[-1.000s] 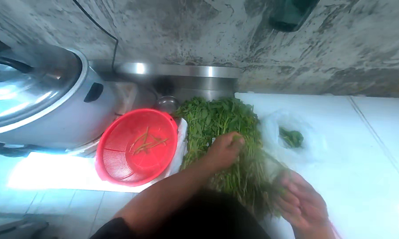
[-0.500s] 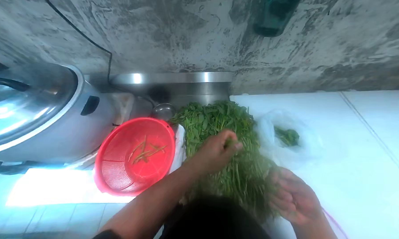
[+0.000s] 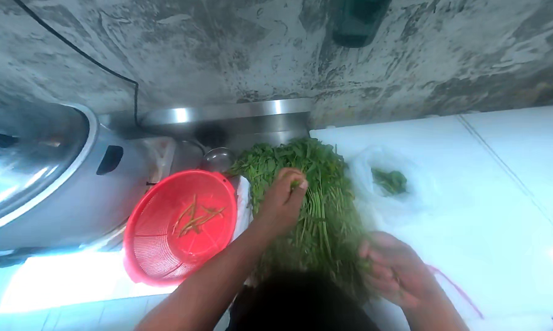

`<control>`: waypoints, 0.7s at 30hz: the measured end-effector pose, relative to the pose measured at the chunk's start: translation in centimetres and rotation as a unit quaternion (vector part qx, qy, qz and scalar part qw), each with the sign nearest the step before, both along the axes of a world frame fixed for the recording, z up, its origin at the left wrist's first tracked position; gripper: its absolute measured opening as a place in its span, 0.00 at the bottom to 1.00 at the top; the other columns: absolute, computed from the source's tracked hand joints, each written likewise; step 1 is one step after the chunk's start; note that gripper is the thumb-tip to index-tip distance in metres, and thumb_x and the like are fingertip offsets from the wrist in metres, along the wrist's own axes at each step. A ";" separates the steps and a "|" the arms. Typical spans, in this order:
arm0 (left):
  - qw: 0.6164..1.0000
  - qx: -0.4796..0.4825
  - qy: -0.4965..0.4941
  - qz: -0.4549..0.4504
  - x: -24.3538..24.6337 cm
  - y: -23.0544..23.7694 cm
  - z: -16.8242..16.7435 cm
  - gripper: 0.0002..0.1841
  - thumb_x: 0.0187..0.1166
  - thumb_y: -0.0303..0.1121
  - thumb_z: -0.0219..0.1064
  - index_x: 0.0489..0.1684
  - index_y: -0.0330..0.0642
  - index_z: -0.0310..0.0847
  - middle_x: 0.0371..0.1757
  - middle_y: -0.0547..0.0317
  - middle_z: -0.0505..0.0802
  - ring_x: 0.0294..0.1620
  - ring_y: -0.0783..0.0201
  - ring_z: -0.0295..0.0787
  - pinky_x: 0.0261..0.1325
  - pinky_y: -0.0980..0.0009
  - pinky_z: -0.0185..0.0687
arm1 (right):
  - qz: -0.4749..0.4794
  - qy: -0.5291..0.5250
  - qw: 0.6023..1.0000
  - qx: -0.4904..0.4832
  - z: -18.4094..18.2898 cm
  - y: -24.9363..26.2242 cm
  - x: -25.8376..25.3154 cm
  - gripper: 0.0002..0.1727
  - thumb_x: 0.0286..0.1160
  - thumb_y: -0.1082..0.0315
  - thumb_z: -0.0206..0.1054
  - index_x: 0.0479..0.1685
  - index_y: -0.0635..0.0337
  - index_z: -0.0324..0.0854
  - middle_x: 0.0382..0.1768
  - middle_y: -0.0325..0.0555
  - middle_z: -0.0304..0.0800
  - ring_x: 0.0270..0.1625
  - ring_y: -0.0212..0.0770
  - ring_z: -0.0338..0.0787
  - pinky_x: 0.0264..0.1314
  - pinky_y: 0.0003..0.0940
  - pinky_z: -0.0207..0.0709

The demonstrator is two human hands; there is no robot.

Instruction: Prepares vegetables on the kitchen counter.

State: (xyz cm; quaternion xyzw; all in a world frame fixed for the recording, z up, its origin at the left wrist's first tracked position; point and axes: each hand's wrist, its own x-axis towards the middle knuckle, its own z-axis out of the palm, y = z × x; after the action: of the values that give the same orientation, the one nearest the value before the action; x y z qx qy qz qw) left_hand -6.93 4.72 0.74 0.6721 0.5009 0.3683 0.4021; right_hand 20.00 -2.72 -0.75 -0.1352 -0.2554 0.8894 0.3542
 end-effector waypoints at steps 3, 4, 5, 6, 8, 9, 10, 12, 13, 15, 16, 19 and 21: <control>0.988 0.089 0.027 -0.122 0.7 -0.9 0.7 0.15 0.91 0.39 0.52 0.52 0.42 0.84 0.70 0.60 0.86 0.63 0.70 0.86 0.62 0.66 0.87 | 0.016 -0.006 1.000 0.002 0.0 0.4 -0.4 0.11 0.80 0.65 0.67 0.51 0.57 0.91 0.21 0.33 0.85 0.18 0.23 0.81 0.19 0.19 0.76; 0.983 0.092 0.035 -0.152 0.9 -1.2 1.0 0.15 0.91 0.39 0.54 0.54 0.42 0.85 0.65 0.62 0.89 0.60 0.71 0.88 0.62 0.66 0.88 | 0.024 -0.004 1.000 0.007 0.0 0.5 -0.6 0.11 0.81 0.65 0.66 0.52 0.57 0.91 0.21 0.33 0.85 0.18 0.23 0.81 0.19 0.19 0.76; 0.978 0.093 0.048 -0.178 1.1 -1.5 1.1 0.15 0.91 0.40 0.55 0.56 0.43 0.86 0.58 0.62 0.92 0.55 0.71 0.90 0.59 0.66 0.89 | 0.031 -0.004 0.999 0.010 0.1 0.5 -0.9 0.11 0.81 0.65 0.66 0.52 0.58 0.91 0.21 0.33 0.85 0.18 0.23 0.81 0.19 0.19 0.76; 0.973 0.086 0.063 -0.206 1.3 -1.6 1.2 0.15 0.91 0.41 0.56 0.57 0.43 0.86 0.50 0.60 0.94 0.48 0.69 0.91 0.54 0.64 0.89 | 0.038 -0.007 0.999 0.010 0.2 0.6 -1.0 0.11 0.81 0.65 0.66 0.51 0.58 0.90 0.21 0.33 0.85 0.18 0.23 0.80 0.19 0.19 0.75; 0.958 0.070 0.076 -0.268 1.3 -1.8 1.1 0.16 0.91 0.41 0.55 0.59 0.43 0.86 0.48 0.58 0.94 0.48 0.67 0.91 0.55 0.61 0.88 | 0.052 -0.026 0.998 0.005 0.3 0.5 -1.0 0.10 0.81 0.65 0.66 0.51 0.57 0.90 0.21 0.33 0.84 0.17 0.23 0.79 0.18 0.19 0.74; 0.950 0.065 0.073 -0.295 1.2 -1.9 1.0 0.16 0.91 0.39 0.55 0.60 0.44 0.86 0.50 0.58 0.94 0.51 0.67 0.91 0.58 0.60 0.88 | 0.057 -0.041 0.998 0.003 0.4 0.5 -1.0 0.10 0.80 0.65 0.67 0.50 0.57 0.91 0.21 0.33 0.84 0.17 0.23 0.78 0.18 0.18 0.73; 0.942 0.065 0.077 -0.321 1.0 -2.1 0.9 0.15 0.91 0.37 0.55 0.62 0.45 0.86 0.55 0.58 0.94 0.55 0.66 0.91 0.62 0.59 0.87 | 0.059 -0.062 0.996 0.005 0.5 0.4 -0.9 0.09 0.79 0.66 0.67 0.49 0.56 0.91 0.21 0.32 0.83 0.16 0.22 0.77 0.17 0.18 0.73; 0.925 0.066 0.109 -0.359 0.7 -2.4 1.1 0.16 0.87 0.31 0.56 0.66 0.45 0.85 0.61 0.56 0.92 0.61 0.61 0.90 0.65 0.53 0.85 | 0.059 -0.127 0.990 0.015 0.7 0.3 -0.9 0.09 0.78 0.65 0.68 0.47 0.53 0.92 0.20 0.30 0.82 0.16 0.21 0.75 0.16 0.17 0.71; 0.923 0.066 0.129 -0.358 0.6 -2.7 1.1 0.16 0.85 0.30 0.56 0.65 0.45 0.85 0.60 0.55 0.93 0.60 0.59 0.90 0.63 0.51 0.86 | 0.057 -0.169 0.984 0.021 0.8 0.1 -1.0 0.08 0.78 0.64 0.68 0.46 0.52 0.92 0.19 0.29 0.80 0.15 0.21 0.74 0.16 0.17 0.70; 0.945 0.036 0.151 -0.288 0.7 -3.7 0.8 0.16 0.82 0.29 0.56 0.60 0.43 0.87 0.53 0.54 0.94 0.56 0.57 0.92 0.60 0.48 0.86 | 0.030 -0.261 0.964 0.037 1.3 -0.2 -1.8 0.08 0.79 0.64 0.66 0.46 0.52 0.90 0.18 0.28 0.77 0.15 0.22 0.73 0.16 0.18 0.69; 0.964 0.001 0.135 -0.227 1.1 -4.3 0.4 0.17 0.81 0.30 0.54 0.59 0.42 0.87 0.49 0.54 0.95 0.53 0.59 0.92 0.58 0.50 0.87 | 0.004 -0.299 0.953 0.045 1.5 -0.2 -2.5 0.08 0.79 0.65 0.65 0.46 0.53 0.89 0.17 0.28 0.75 0.15 0.23 0.71 0.16 0.19 0.67; 0.991 -0.133 0.004 -0.031 2.8 -5.5 -1.1 0.16 0.84 0.33 0.53 0.55 0.39 0.87 0.35 0.59 0.92 0.37 0.68 0.89 0.44 0.64 0.88 | -0.043 -0.359 0.932 0.043 2.2 0.3 -4.4 0.09 0.82 0.67 0.62 0.47 0.55 0.87 0.18 0.29 0.73 0.16 0.23 0.68 0.18 0.19 0.64; 0.972 -0.195 -0.086 0.099 2.3 -4.4 -1.5 0.15 0.89 0.37 0.56 0.55 0.36 0.85 0.34 0.55 0.90 0.32 0.64 0.88 0.40 0.62 0.87 | -0.033 -0.353 0.934 0.043 2.4 0.6 -4.6 0.09 0.81 0.67 0.62 0.47 0.55 0.88 0.19 0.29 0.74 0.16 0.23 0.69 0.18 0.19 0.64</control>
State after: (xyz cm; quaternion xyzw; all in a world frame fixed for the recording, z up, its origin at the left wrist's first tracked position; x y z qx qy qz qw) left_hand -4.64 0.33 -0.74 0.4932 0.5908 0.3581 0.5287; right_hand 15.39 -2.13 1.68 -0.4336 -0.3972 0.7603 0.2761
